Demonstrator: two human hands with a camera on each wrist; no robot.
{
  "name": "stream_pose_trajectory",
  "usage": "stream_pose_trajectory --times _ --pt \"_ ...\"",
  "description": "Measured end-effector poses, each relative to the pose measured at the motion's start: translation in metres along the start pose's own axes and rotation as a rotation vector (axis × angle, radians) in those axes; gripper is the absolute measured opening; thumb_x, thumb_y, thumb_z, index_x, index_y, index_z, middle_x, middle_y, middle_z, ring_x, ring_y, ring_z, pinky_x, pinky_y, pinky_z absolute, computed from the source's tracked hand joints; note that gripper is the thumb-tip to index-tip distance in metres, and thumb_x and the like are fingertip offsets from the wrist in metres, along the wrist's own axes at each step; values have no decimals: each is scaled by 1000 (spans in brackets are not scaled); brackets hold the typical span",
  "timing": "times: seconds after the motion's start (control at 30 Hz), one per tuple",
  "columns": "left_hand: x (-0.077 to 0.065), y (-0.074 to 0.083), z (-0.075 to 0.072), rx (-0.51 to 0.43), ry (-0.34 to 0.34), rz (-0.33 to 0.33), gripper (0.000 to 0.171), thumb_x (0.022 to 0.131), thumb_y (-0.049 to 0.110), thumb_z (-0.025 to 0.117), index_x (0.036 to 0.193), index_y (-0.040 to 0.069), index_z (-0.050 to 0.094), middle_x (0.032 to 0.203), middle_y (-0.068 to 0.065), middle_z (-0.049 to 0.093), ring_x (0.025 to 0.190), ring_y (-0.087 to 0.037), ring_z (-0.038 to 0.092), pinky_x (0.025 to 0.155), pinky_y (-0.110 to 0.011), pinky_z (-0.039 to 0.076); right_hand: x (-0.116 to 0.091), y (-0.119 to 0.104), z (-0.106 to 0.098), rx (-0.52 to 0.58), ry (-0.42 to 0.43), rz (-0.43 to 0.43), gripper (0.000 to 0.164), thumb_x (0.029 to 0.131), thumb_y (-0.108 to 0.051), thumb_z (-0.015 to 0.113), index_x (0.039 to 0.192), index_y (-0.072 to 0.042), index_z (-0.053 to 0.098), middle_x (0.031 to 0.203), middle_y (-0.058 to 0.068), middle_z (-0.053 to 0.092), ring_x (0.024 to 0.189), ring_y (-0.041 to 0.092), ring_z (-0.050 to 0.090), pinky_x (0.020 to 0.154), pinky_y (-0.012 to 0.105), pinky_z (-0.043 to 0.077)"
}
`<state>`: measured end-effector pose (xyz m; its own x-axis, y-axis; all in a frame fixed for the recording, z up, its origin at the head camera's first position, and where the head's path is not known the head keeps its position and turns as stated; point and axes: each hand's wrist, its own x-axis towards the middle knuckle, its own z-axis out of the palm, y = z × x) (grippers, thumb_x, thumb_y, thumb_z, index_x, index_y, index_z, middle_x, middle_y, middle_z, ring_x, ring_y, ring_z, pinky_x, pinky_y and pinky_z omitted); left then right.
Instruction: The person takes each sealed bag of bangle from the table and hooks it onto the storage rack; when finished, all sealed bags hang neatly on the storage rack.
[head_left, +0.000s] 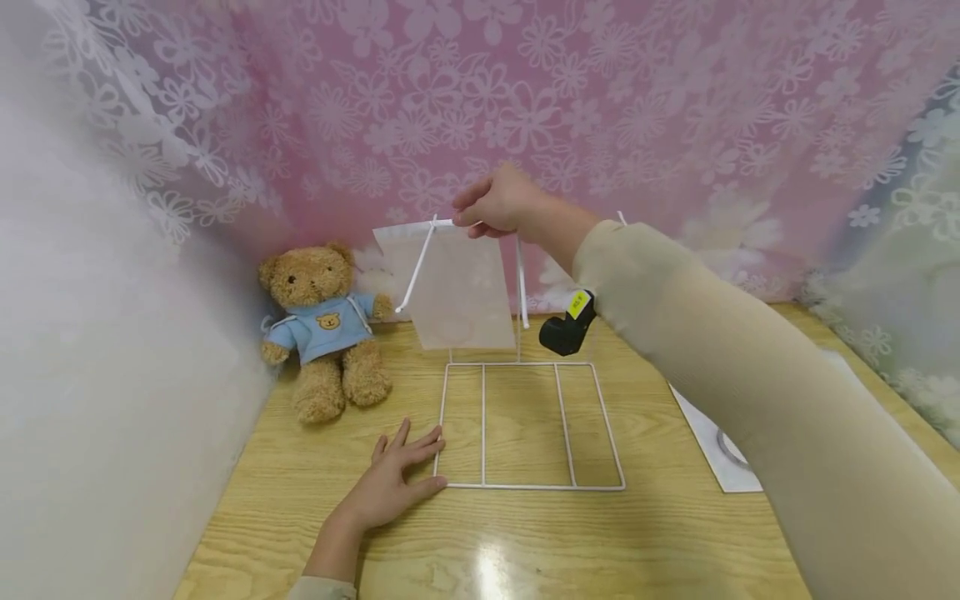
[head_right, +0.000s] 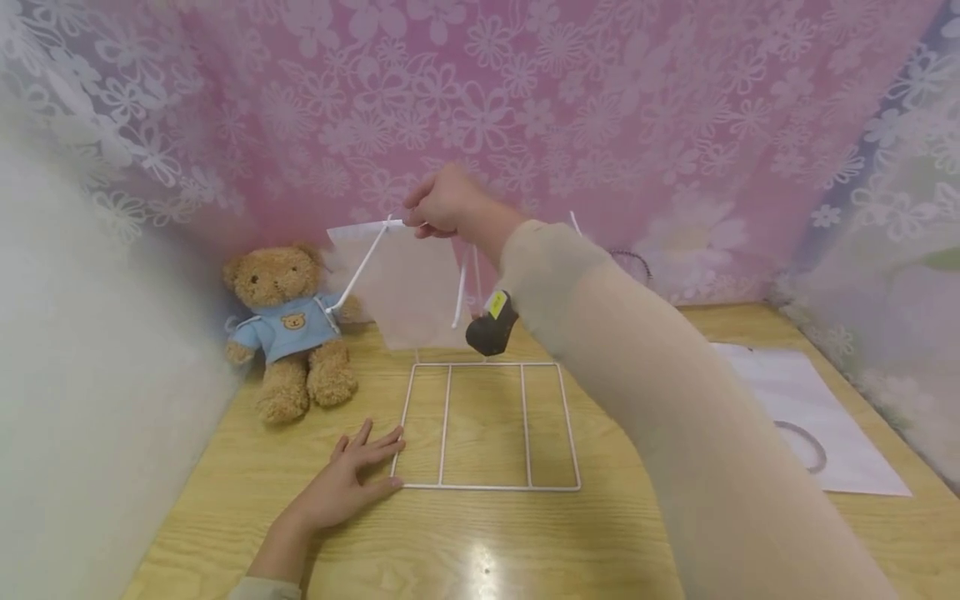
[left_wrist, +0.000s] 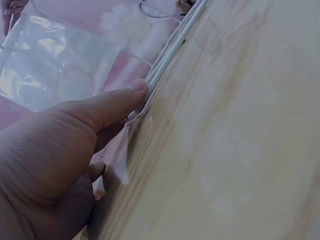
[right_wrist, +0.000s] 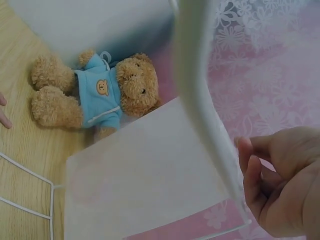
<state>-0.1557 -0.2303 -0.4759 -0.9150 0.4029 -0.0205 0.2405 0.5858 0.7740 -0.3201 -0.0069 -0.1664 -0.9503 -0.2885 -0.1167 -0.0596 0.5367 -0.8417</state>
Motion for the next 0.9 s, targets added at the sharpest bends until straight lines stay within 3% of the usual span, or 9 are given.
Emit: stream_pose_trajectory --times 0.2,0.47,0.63,0.9 --pt "0 2 1 22 3 -6 62 93 39 70 146 12 53 161 3 35 156 -36 -5 118 -65 -14 -9 -4 -7 8 -60 -22 40 91 -28 75 129 -21 70 127 0 69 65 4 66 63 16 52" --pt "0 1 1 15 3 -2 63 92 40 71 146 12 53 160 3 35 156 -37 -4 118 -65 -14 -33 -10 -15 -57 -151 -74 40 89 -34 77 127 -24 71 139 -4 63 75 9 72 61 17 49" --pt "2 -1 0 16 2 -5 63 92 42 71 146 14 53 160 4 35 156 -36 -4 118 -65 -15 -56 -14 -25 -135 -190 -65 41 87 -41 77 126 -29 71 139 -8 62 83 13 73 56 18 40" --pt "2 -1 3 -7 3 -16 65 91 41 72 146 13 53 160 4 36 156 -35 -4 118 -65 -15 -104 -13 -44 -147 -199 -60 40 87 -43 78 125 -32 71 129 -11 66 84 17 70 63 23 40"
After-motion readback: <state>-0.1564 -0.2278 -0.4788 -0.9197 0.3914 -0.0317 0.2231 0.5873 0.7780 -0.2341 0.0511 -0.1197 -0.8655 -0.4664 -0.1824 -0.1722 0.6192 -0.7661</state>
